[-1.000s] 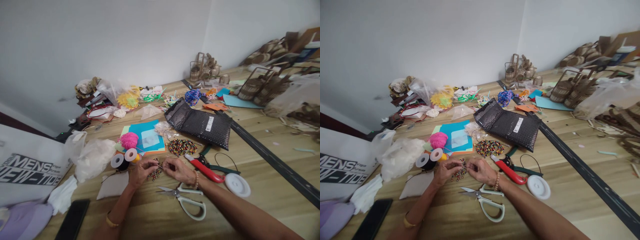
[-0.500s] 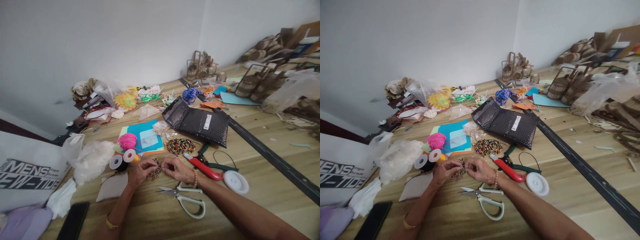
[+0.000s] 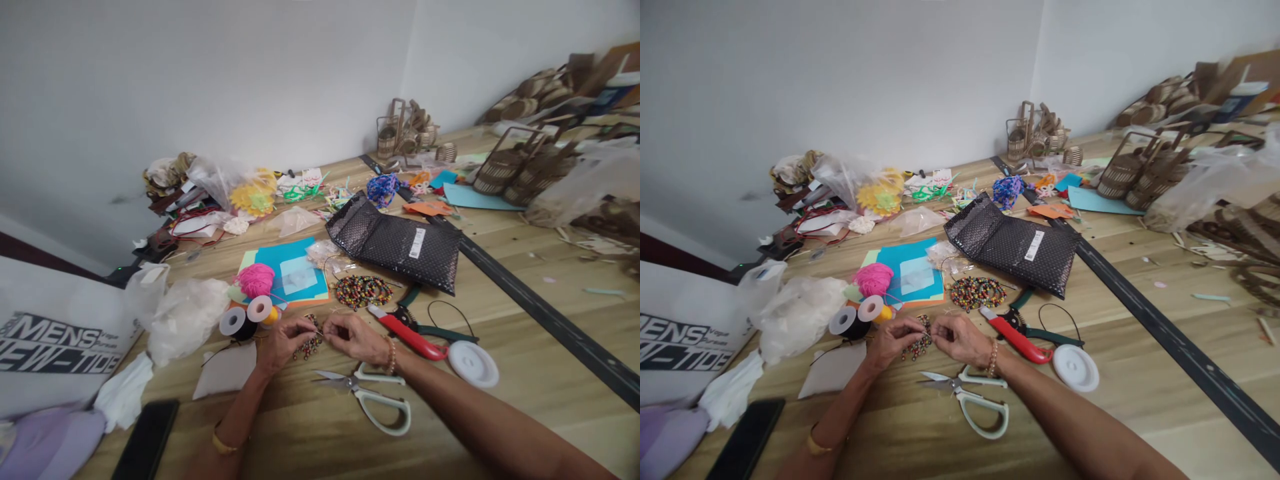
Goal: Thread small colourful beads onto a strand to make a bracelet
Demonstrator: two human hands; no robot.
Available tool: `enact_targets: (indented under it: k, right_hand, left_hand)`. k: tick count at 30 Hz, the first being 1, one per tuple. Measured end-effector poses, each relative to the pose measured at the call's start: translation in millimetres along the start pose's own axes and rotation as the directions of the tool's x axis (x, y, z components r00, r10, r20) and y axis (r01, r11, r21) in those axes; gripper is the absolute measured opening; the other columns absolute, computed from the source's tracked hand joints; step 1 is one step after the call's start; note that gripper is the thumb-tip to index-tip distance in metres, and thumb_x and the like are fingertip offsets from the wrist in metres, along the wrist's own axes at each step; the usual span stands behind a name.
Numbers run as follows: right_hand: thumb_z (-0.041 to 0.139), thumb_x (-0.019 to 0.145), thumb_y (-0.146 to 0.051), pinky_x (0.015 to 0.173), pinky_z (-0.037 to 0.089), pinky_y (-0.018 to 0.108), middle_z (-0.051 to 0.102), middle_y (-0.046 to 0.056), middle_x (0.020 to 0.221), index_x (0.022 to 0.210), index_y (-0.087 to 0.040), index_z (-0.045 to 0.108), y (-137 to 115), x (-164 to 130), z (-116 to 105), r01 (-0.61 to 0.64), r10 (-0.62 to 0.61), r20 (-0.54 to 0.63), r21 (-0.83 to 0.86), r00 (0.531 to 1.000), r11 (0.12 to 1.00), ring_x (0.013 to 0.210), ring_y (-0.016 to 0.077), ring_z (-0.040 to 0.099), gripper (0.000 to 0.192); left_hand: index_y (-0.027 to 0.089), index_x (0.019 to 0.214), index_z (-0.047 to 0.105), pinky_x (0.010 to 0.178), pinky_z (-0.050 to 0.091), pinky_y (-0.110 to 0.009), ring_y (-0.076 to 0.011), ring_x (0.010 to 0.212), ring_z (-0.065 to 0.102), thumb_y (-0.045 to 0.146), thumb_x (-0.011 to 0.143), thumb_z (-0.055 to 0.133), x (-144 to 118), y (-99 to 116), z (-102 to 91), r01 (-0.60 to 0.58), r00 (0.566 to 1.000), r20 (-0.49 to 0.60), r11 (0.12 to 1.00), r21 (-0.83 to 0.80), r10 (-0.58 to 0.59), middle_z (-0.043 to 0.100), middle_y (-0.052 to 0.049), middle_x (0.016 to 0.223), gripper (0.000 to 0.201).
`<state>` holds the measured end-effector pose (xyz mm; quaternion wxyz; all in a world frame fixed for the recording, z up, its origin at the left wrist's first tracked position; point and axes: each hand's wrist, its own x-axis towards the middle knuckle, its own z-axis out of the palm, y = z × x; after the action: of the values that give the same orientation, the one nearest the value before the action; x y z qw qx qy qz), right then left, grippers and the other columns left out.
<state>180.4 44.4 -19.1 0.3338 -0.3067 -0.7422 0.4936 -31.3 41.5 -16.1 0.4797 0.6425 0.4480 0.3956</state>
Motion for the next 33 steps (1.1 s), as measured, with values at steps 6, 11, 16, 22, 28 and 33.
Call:
enact_targets:
  k: [6,11,16,22,28,33]
  right_hand:
    - [0.054,0.082,-0.018,0.054,0.033,0.021,0.050,-0.003,0.065,0.075,-0.017,0.056,-3.7,0.1,-1.6,0.003,-0.003,-0.001,-0.020,1.000,1.000,0.058,0.0105,0.042,0.007]
    - [0.055,0.083,-0.019,0.053,0.033,0.020,0.049,-0.003,0.064,0.075,-0.017,0.055,-2.6,0.0,-1.5,0.004,-0.004,0.008,-0.012,1.000,1.000,0.057,0.0100,0.042,0.008]
    - [0.054,0.083,-0.018,0.053,0.033,0.020,0.048,-0.003,0.063,0.075,-0.017,0.055,-3.1,0.1,-0.9,0.024,-0.025,-0.020,-0.022,0.999,0.999,0.056,0.0096,0.041,0.008]
    - [0.055,0.084,-0.019,0.051,0.033,0.019,0.049,-0.003,0.063,0.074,-0.017,0.054,-4.6,0.2,-1.6,0.020,-0.021,-0.021,-0.037,1.000,0.999,0.057,0.0096,0.041,0.010]
    - [0.055,0.083,-0.018,0.052,0.033,0.020,0.048,-0.003,0.062,0.074,-0.017,0.055,-4.1,0.0,-2.0,0.004,-0.004,-0.007,-0.030,1.000,1.000,0.056,0.0096,0.041,0.009]
    - [0.054,0.083,-0.018,0.053,0.034,0.020,0.050,-0.003,0.063,0.074,-0.017,0.055,-4.1,0.1,-1.3,0.010,-0.010,-0.018,-0.038,1.000,0.999,0.057,0.0101,0.043,0.009]
  left_hand:
    - [0.017,0.076,0.076,0.071,0.053,-0.027,-0.0178,0.076,0.066,0.035,0.071,0.078,-0.2,1.2,0.1,-0.003,1.000,0.003,1.000,0.008,0.003,0.074,-0.006,0.078,0.020]
    - [0.016,0.076,0.075,0.074,0.054,-0.029,-0.0188,0.077,0.067,0.037,0.072,0.078,-0.2,2.3,0.2,0.006,1.000,-0.004,1.000,0.026,-0.006,0.074,-0.007,0.079,0.022]
    - [0.016,0.077,0.075,0.073,0.054,-0.028,-0.0181,0.077,0.066,0.037,0.073,0.077,-0.5,2.3,0.6,0.006,1.000,-0.003,1.000,0.021,-0.006,0.074,-0.007,0.079,0.022]
    - [0.016,0.076,0.075,0.072,0.054,-0.027,-0.0177,0.075,0.066,0.037,0.073,0.077,0.0,2.0,0.2,-0.013,1.000,0.008,0.999,0.039,0.013,0.074,-0.007,0.078,0.022]
    - [0.017,0.075,0.074,0.073,0.054,-0.028,-0.0183,0.077,0.066,0.038,0.073,0.077,0.3,5.5,0.4,-0.004,1.000,0.014,0.999,0.046,0.003,0.074,-0.006,0.079,0.022]
    - [0.017,0.075,0.075,0.072,0.054,-0.028,-0.0184,0.077,0.066,0.036,0.073,0.077,-0.4,5.0,1.3,-0.006,1.000,-0.003,1.000,0.026,0.006,0.074,-0.006,0.078,0.020]
